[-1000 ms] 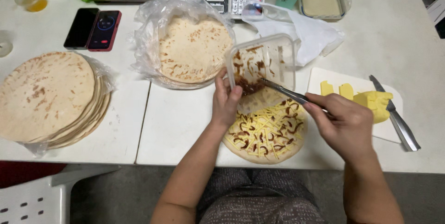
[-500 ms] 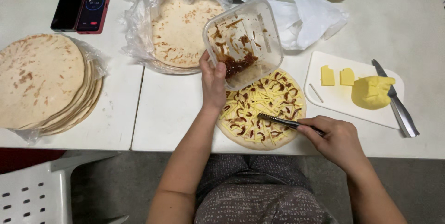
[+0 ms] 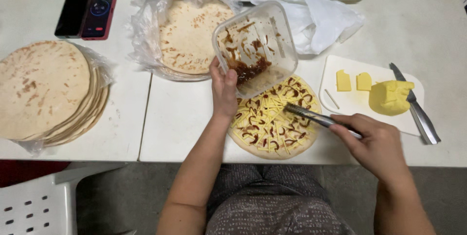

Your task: The person holds a plastic container of sauce and uses tongs to drizzle sauce over a tortilla already topped with shredded cheese. They spread sauce across the surface, then place a second tortilla on top and press it down, covering the assembled flatbread with plastic wrap.

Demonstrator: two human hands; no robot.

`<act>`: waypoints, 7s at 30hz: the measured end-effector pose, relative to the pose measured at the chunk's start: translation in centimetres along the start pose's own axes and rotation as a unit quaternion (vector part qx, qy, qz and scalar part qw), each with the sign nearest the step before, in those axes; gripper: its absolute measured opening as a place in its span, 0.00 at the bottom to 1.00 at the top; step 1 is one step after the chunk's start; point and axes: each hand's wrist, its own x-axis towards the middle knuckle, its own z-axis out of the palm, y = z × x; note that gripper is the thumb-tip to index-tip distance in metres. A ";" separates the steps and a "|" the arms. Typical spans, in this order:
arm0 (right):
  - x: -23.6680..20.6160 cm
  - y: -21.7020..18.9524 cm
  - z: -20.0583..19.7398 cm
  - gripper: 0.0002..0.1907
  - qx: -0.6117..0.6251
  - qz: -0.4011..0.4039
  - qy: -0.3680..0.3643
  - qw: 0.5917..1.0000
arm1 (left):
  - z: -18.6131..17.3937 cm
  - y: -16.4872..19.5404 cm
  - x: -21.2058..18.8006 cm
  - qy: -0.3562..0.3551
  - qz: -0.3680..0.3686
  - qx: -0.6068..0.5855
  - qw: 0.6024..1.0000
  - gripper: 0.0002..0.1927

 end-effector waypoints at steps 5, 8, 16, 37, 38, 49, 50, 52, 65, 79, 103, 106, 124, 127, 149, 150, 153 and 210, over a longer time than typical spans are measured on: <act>1.2 -1.1 -1.3 0.12 0.086 -0.056 0.136 0.985 | 0.5 0.7 -0.4 -0.032 0.023 -0.034 0.999 0.59; 3.5 -2.9 -0.4 0.11 -0.020 -0.124 0.125 0.984 | 0.8 1.3 -0.8 -0.068 0.013 -0.018 0.997 0.60; 6.9 -7.3 0.3 0.13 -0.185 -0.276 0.056 0.941 | 1.6 1.6 -1.5 -0.124 0.006 -0.022 0.992 0.57; 6.7 -5.0 -0.7 0.08 -0.183 -0.183 0.167 0.951 | 1.5 1.8 -1.0 -0.069 0.008 -0.005 0.998 0.52; 6.8 -5.1 -0.5 0.07 -0.166 -0.187 0.184 0.951 | 1.5 1.7 -1.0 -0.072 0.006 -0.008 0.997 0.52; 8.2 -5.8 1.4 0.08 -0.175 -0.193 0.174 0.950 | 1.6 1.8 -1.0 -0.077 0.011 -0.031 0.996 0.49; 8.3 -5.8 1.4 0.07 -0.172 -0.196 0.173 0.950 | 1.7 1.7 -0.9 -0.078 0.014 -0.030 0.996 0.49; 8.3 -5.8 1.4 0.06 -0.172 -0.196 0.174 0.950 | 1.6 1.6 -1.0 -0.079 0.018 -0.027 0.996 0.49; 3.4 -3.8 -3.3 0.07 -0.022 -0.127 0.144 0.981 | 0.8 0.4 -0.4 -0.042 -0.007 0.058 0.997 0.54; -1.6 -0.5 0.8 0.11 0.036 0.045 -0.038 0.998 | 0.2 -0.2 0.0 -0.012 0.015 -0.010 1.000 0.52; -0.9 1.0 -1.6 0.11 -0.013 -0.022 0.094 0.995 | 0.4 0.3 -0.2 -0.011 0.006 -0.010 1.000 0.56; 0.3 0.0 -1.6 0.10 0.004 -0.047 0.120 0.992 | 0.7 0.7 -0.6 -0.044 0.024 -0.043 0.998 0.56; 7.0 -5.2 2.1 0.09 -0.149 -0.165 0.190 0.956 | 1.7 1.8 -1.6 -0.100 0.026 0.052 0.993 0.53; 7.3 -5.2 2.7 0.09 -0.144 -0.162 0.194 0.957 | 1.6 1.8 -1.6 -0.097 0.014 0.080 0.992 0.53; 8.0 -4.8 3.7 0.08 -0.125 -0.148 0.199 0.961 | 1.7 1.6 -1.2 -0.081 0.023 0.054 0.995 0.54; 8.0 -4.8 3.6 0.08 -0.114 -0.148 0.201 0.962 | 1.7 1.6 -1.2 -0.082 0.021 0.061 0.995 0.54; 7.5 -4.8 2.9 0.08 -0.080 -0.136 0.200 0.967 | 1.6 1.5 -1.1 -0.082 0.012 0.068 0.994 0.56; 7.6 -5.0 3.5 0.10 -0.148 -0.155 0.210 0.954 | 1.8 2.0 -1.5 -0.085 0.014 0.047 0.995 0.57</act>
